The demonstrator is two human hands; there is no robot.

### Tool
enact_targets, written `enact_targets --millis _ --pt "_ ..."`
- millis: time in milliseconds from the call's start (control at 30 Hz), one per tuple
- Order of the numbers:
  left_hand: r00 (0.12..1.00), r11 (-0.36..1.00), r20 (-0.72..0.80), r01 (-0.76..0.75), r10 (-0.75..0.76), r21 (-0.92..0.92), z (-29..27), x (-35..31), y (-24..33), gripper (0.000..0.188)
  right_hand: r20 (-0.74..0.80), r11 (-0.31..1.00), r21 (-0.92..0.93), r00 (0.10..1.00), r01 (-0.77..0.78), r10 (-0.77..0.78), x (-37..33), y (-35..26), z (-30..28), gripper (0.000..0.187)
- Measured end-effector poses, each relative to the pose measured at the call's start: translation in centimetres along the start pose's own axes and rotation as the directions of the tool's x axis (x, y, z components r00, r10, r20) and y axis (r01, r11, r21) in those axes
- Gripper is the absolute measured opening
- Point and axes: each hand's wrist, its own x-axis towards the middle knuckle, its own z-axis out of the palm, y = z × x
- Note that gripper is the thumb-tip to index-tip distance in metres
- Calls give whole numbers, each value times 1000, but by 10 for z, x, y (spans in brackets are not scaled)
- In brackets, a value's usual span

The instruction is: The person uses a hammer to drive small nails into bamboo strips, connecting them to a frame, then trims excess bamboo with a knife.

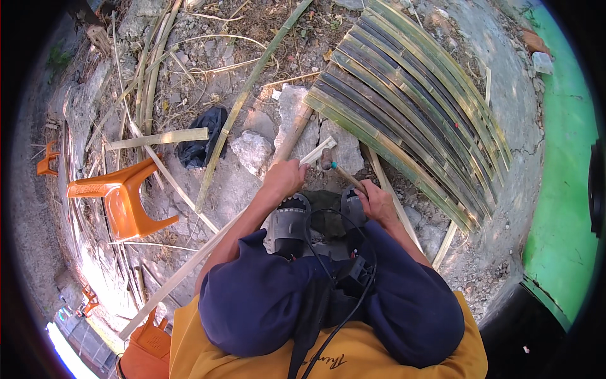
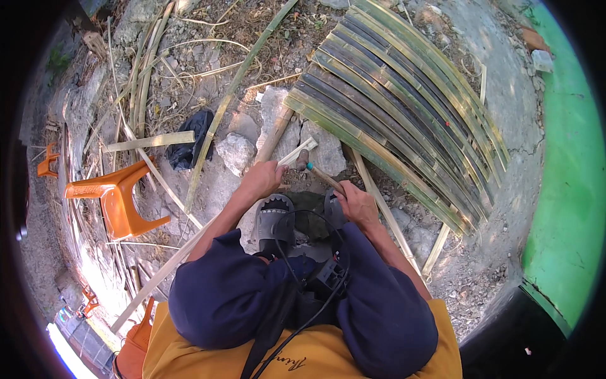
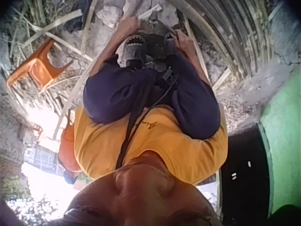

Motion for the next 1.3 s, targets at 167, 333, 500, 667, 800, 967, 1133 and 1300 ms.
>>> enact_targets --millis 167,333,500,667,800,967,1133,1300 --pt "983 984 163 61 -89 168 -34 7 24 54 8 990 -101 995 98 -97 12 -3 0 22" --pt "968 968 208 93 -143 232 -40 12 27 55 12 993 -87 997 76 -75 16 -10 0 20" --pt "966 973 226 72 -122 219 -39 17 26 56 8 992 44 993 114 -115 16 -11 -2 18" --pt "963 971 232 81 -133 224 -41 17 29 56 8 968 -129 976 -213 216 27 4 -8 19" --pt "953 973 261 103 -156 205 -47 19 31 56 -113 998 8 992 -58 59 22 -19 -12 19" --pt "950 970 269 98 -157 222 -55 19 44 56 -64 993 55 992 109 -105 16 -16 0 19" --pt "944 968 277 120 -179 218 -49 20 33 57 -1 967 -12 967 -256 256 33 0 8 21" --pt "939 965 271 160 -214 210 -54 17 40 54 -100 966 256 993 -42 69 32 -37 -18 24"
